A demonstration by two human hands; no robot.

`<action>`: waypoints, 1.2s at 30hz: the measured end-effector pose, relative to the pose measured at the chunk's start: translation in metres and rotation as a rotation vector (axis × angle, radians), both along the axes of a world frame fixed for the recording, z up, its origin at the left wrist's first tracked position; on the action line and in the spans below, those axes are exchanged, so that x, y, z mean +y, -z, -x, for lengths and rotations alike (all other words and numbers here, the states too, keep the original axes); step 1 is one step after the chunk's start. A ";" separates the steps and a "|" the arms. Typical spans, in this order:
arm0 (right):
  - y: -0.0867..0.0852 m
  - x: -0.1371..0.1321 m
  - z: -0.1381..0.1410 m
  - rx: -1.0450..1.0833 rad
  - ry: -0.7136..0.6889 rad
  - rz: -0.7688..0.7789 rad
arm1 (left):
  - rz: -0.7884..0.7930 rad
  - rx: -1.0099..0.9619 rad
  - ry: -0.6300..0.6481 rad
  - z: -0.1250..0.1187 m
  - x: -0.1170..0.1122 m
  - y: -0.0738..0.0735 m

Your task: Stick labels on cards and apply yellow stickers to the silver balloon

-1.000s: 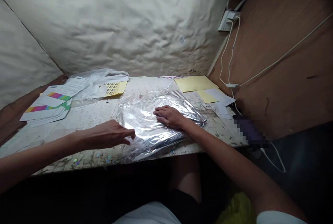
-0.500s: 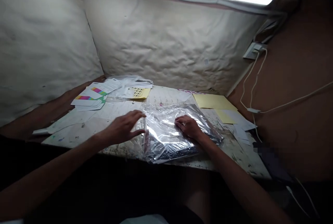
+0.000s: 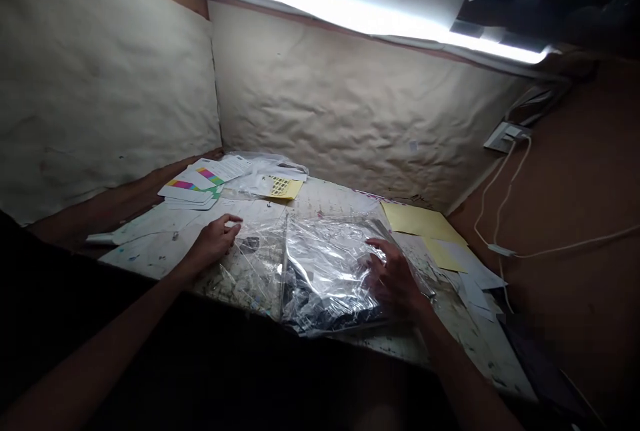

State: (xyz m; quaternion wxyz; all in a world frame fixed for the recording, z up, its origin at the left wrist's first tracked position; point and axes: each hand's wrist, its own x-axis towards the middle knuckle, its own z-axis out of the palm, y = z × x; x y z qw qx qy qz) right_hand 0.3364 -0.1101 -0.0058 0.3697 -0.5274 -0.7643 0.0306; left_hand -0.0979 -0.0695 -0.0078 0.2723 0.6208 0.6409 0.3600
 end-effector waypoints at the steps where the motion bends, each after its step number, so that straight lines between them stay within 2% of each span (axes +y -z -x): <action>1: -0.008 0.002 0.018 0.036 -0.033 -0.052 | -0.023 -0.095 -0.008 -0.004 -0.004 0.001; 2: -0.016 0.004 0.041 0.067 -0.077 -0.091 | -0.048 -0.176 -0.006 -0.009 -0.007 -0.001; 4: -0.027 0.006 0.100 0.048 -0.263 -0.036 | -0.088 -0.275 0.024 -0.019 -0.008 -0.007; 5: -0.030 0.006 0.131 -0.020 -0.377 0.034 | -0.102 -0.306 0.043 -0.022 -0.007 -0.010; 7: -0.031 0.009 0.187 -0.292 -0.528 0.166 | -0.123 -0.353 0.073 -0.026 -0.007 -0.015; 9: -0.028 0.015 0.223 -0.576 -0.494 0.192 | -0.139 -0.380 0.079 -0.026 -0.010 -0.017; 11: -0.026 0.019 0.234 -0.763 -0.398 0.182 | -0.132 -0.418 0.068 -0.026 -0.020 -0.017; 14: -0.026 0.007 0.218 -0.888 -0.360 0.127 | -0.054 -0.521 0.109 -0.035 -0.057 -0.018; 15: -0.026 -0.004 0.209 -0.911 -0.376 0.102 | 0.002 -0.557 0.183 -0.042 -0.074 -0.018; 17: -0.024 -0.036 0.188 -0.930 -0.407 0.068 | 0.131 -0.613 0.410 -0.059 -0.109 -0.018; 19: -0.020 -0.077 0.168 -0.885 -0.404 0.016 | 0.167 -0.685 0.621 -0.078 -0.139 -0.016; 21: -0.016 -0.116 0.149 -0.796 -0.338 -0.008 | 0.093 -0.721 0.760 -0.097 -0.160 -0.010; 23: -0.011 -0.148 0.128 -0.710 -0.246 0.002 | -0.001 -0.733 0.959 -0.117 -0.170 -0.004; 25: -0.003 -0.169 0.105 -0.638 -0.105 0.035 | -0.074 -0.753 1.148 -0.140 -0.175 0.002; 27: 0.008 -0.182 0.082 -0.597 0.076 0.067 | -0.116 -0.750 1.280 -0.166 -0.181 0.006; 30: 0.031 -0.196 0.054 -0.630 0.240 0.019 | -0.141 -0.672 1.368 -0.202 -0.192 0.015; 32: 0.045 -0.204 0.046 -0.689 0.219 -0.030 | -0.213 -0.587 1.381 -0.218 -0.201 0.024; 34: 0.052 -0.211 0.047 -0.737 0.184 -0.025 | -0.284 -0.517 1.378 -0.222 -0.206 0.035; 36: 0.050 -0.213 0.055 -0.756 0.185 0.025 | -0.308 -0.503 1.353 -0.214 -0.207 0.047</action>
